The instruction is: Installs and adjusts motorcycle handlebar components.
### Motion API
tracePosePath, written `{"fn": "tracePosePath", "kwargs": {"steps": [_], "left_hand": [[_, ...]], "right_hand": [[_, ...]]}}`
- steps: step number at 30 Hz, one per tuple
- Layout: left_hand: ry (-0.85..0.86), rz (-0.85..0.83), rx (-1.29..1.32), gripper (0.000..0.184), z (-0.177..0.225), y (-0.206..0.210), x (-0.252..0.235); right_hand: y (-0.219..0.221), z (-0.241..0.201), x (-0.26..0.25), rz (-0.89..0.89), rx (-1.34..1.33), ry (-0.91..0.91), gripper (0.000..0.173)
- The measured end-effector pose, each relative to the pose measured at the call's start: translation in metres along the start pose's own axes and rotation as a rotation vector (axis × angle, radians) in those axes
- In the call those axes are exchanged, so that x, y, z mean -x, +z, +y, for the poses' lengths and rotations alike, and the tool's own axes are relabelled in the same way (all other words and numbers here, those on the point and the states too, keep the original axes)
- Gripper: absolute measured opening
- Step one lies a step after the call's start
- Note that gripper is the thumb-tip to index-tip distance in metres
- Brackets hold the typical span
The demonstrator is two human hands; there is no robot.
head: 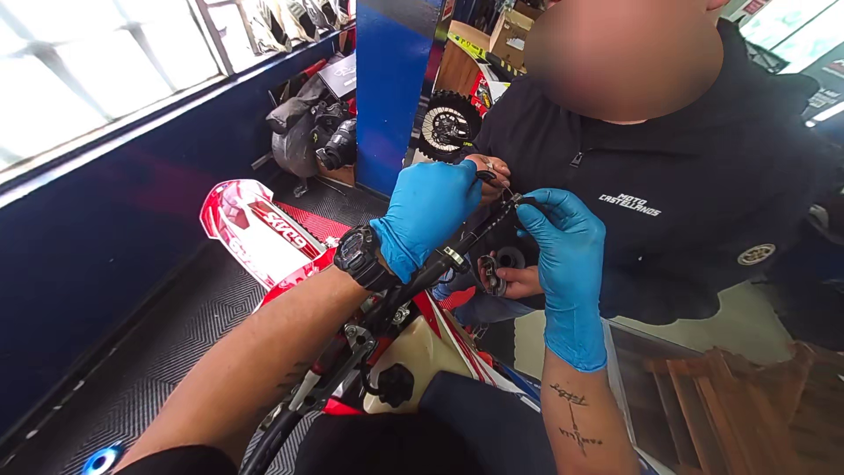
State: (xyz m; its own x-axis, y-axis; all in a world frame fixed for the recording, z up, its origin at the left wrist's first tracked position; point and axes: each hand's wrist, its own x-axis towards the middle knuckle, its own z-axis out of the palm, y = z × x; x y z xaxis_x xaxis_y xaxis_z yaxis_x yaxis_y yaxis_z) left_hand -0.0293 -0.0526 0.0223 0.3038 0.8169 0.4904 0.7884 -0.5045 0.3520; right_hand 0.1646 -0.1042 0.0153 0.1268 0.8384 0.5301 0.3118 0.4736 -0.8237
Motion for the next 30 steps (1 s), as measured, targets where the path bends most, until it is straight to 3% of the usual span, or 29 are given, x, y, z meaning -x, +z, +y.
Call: {"fn": "tracePosePath", "kwargs": {"steps": [11,16,19,25,30], "left_hand": [[-0.001,-0.008,-0.024,0.026,-0.001,0.0,0.0],[-0.002,-0.016,-0.007,0.024,0.002,-0.002,0.001],[0.0,-0.006,-0.012,0.024,0.001,-0.001,0.001],[-0.004,-0.01,-0.006,0.024,-0.003,0.0,-0.001],[-0.023,-0.03,0.001,0.024,-0.006,0.0,-0.003]], "right_hand": [[0.008,0.001,0.001,0.045,-0.111,0.03,0.013],[0.016,0.016,0.0,0.155,-0.169,-0.064,0.019],[0.02,0.021,0.0,0.194,-0.071,-0.146,0.022],[-0.003,0.014,-0.009,0.029,0.17,-0.296,0.025],[-0.028,0.0,-0.018,-0.123,0.222,-0.265,0.028]]}}
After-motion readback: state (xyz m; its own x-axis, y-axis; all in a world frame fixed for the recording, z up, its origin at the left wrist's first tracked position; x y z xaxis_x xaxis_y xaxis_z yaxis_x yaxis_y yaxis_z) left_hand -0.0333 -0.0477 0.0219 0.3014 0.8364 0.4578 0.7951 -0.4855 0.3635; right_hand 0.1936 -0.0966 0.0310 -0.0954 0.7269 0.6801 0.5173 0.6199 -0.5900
